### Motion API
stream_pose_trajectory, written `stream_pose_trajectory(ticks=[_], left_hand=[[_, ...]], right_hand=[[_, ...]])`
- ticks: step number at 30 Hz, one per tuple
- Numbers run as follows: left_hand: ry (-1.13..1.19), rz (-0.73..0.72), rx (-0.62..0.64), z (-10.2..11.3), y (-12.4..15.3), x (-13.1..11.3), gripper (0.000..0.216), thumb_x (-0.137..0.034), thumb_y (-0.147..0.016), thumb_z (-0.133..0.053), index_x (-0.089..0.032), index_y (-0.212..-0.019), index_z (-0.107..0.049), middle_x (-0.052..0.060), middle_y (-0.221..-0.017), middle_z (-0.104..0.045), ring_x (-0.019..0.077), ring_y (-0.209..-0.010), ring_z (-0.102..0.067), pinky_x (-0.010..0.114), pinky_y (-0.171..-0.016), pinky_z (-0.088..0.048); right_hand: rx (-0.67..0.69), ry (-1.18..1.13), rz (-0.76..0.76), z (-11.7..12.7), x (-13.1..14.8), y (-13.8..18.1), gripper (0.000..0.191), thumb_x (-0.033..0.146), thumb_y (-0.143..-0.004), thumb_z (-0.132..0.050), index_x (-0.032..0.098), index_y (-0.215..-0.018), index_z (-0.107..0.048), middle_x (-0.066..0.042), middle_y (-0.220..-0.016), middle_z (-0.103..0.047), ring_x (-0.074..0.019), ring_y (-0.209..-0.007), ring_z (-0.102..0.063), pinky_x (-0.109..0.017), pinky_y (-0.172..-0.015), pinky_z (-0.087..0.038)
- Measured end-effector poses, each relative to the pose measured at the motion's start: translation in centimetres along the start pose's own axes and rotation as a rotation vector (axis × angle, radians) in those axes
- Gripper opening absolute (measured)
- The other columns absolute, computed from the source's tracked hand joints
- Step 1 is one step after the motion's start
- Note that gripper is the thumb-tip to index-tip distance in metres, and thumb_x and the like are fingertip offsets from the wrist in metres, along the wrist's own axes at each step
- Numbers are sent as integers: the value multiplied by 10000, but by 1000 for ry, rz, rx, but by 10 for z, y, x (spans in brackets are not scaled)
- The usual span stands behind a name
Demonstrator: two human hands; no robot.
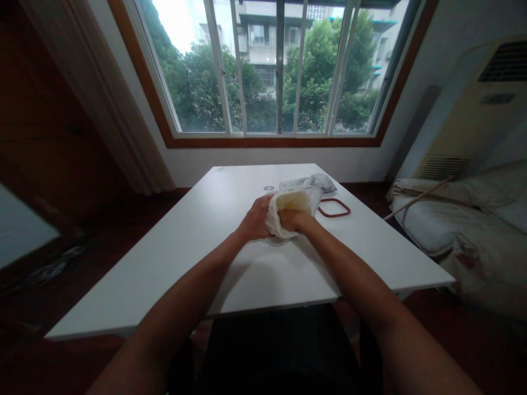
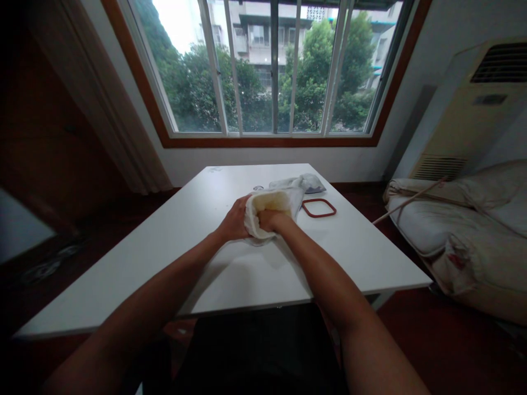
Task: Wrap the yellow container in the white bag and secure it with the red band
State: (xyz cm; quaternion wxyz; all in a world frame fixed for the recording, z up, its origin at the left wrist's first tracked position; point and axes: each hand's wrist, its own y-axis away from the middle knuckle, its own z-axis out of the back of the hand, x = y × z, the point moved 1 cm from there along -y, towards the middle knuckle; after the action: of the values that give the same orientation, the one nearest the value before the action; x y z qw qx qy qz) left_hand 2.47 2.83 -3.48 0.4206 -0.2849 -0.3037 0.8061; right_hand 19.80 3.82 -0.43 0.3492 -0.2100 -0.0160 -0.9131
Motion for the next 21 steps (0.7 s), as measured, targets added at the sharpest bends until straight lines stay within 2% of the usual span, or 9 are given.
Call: stream_pose_trajectory(ticks=[3, 6, 8, 11, 13, 15, 17, 19, 21], left_hand=[[-3, 19, -8, 0, 1, 3, 1184, -530, -561, -852, -172, -1521, -258, 200, -1505, -394, 393, -1399, -388, 547, -1191, -325], [-23, 26, -7, -3, 3, 8, 1210, -538, -555, -851, -151, -1524, -239, 216, -1502, -390, 406, -1397, -388, 568, -1187, -320], [-47, -4, -23, -6, 6, 12, 1236, -558, -551, -849, -146, -1529, -218, 224, -1498, -389, 414, -1397, -386, 576, -1183, -321], [-79, -63, -43, -8, 8, 17, 1274, -588, -546, -846, -156, -1541, -176, 225, -1499, -384, 416, -1393, -393, 581, -1170, -343], [-96, -71, -45, -9, 8, 18, 1275, -593, -549, -844, -162, -1542, -171, 223, -1500, -380, 420, -1393, -394, 594, -1162, -352], [-106, -63, -41, -9, 8, 18, 1250, -589, -556, -843, -172, -1537, -192, 215, -1501, -381, 421, -1395, -394, 604, -1163, -349], [-109, -65, -39, -8, 7, 16, 1219, -589, -564, -840, -178, -1529, -218, 204, -1492, -396, 414, -1394, -399, 603, -1170, -343], [-107, -67, -50, -8, 7, 15, 1216, -592, -560, -844, -180, -1524, -226, 198, -1478, -412, 408, -1395, -398, 596, -1178, -336], [-97, -55, -69, -7, 8, 15, 1253, -587, -537, -859, -181, -1528, -208, 200, -1475, -412, 410, -1397, -392, 593, -1181, -333]], right_hand=[[91, 135, -53, 12, 8, 16, 284, 249, -798, -630, 146, -1018, -776, -124, -994, -777, -268, -871, -726, -310, -816, -550], [9, 143, 43, 23, 21, 31, 345, 227, -904, -477, 132, -1090, -752, -123, -1071, -762, -229, -909, -713, -282, -860, -523], [51, 119, 80, 22, 29, 33, 331, 216, -905, -477, 128, -1064, -754, -115, -1053, -765, -213, -886, -704, -271, -846, -520], [190, 82, 32, 20, 36, 33, 274, 210, -889, -518, 115, -965, -763, -119, -987, -769, -199, -806, -686, -268, -773, -519], [179, 44, 46, 25, 38, 38, 276, 221, -909, -502, 117, -884, -756, -101, -900, -764, -178, -732, -659, -266, -730, -506], [-6, -24, 126, 37, 38, 47, 317, 282, -945, -482, 139, -826, -739, -63, -811, -743, -164, -690, -629, -271, -714, -496], [-395, -113, 197, 51, 33, 57, 343, 374, -963, -488, 163, -837, -727, -51, -813, -728, -178, -745, -633, -299, -764, -502], [-823, -210, 218, 60, 23, 63, 360, 465, -962, -500, 184, -933, -722, -75, -951, -734, -213, -918, -646, -352, -891, -496], [-1027, -323, 208, 59, 8, 62, 431, 554, -958, -484, 199, -1077, -697, -97, -1143, -709, -235, -1102, -617, -397, -1013, -455]])
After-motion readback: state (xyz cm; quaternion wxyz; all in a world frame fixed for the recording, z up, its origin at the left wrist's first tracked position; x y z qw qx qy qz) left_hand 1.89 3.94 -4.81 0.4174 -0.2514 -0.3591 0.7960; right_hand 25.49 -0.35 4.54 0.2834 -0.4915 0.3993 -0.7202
